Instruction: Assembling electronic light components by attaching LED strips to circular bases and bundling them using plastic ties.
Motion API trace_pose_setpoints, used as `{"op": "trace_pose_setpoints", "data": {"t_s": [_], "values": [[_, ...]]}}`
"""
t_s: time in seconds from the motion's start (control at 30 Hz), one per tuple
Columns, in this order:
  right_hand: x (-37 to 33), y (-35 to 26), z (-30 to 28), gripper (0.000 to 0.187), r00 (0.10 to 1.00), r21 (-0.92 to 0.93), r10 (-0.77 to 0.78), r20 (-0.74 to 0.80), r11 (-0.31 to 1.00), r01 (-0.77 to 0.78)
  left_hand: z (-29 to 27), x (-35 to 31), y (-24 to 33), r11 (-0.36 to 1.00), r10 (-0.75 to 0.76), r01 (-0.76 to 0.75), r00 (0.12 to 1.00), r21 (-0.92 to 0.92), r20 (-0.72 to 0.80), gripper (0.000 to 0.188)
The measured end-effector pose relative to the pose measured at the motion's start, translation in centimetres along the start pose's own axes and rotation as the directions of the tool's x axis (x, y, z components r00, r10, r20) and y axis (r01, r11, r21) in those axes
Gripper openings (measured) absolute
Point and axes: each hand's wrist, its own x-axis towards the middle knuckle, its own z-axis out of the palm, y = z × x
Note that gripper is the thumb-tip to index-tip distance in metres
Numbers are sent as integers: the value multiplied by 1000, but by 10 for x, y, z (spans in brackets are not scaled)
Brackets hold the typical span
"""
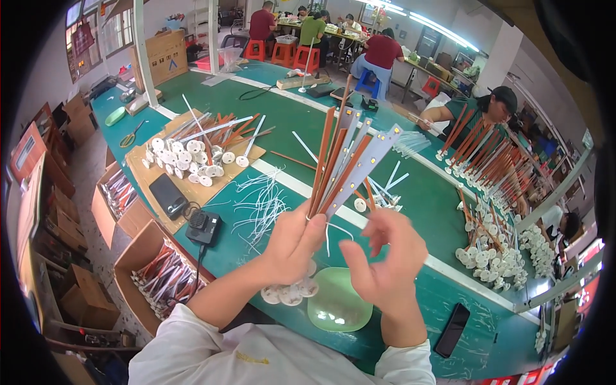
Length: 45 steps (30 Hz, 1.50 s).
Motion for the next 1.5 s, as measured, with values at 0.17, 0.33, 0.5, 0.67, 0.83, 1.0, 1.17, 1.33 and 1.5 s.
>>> {"op": "trace_pose_setpoints", "data": {"t_s": [0.17,0.33,0.5,0.67,0.83,1.0,1.17,1.33,1.5], "values": [[5,17,6,12,949,237,-103,297,971,31,-3,-9,8,973,-15,40,994,-228,111,38],[-6,22,6,13,931,210,-303,204,942,260,-9,-18,17,566,-141,483,855,-668,498,42],[3,17,10,19,915,-151,-380,137,905,398,-6,-8,20,994,-38,54,986,-91,165,36],[-11,26,18,15,878,-149,-403,258,881,448,-4,-10,14,980,-3,31,990,-198,144,32],[-21,15,28,8,973,86,-212,95,975,204,-4,-12,18,994,109,-106,986,-32,125,29],[-30,18,29,15,996,58,-33,-87,998,38,-7,-14,11,997,-73,75,996,-36,41,29],[-15,25,11,34,944,-213,-308,119,921,327,-7,-13,9,999,-46,47,998,-18,46,29],[-8,27,18,27,862,-121,-483,150,857,501,-5,-14,7,990,-128,134,986,-52,108,28],[-28,17,21,10,940,327,123,318,917,-230,-6,-11,12,997,-71,74,991,-26,116,27]]}}
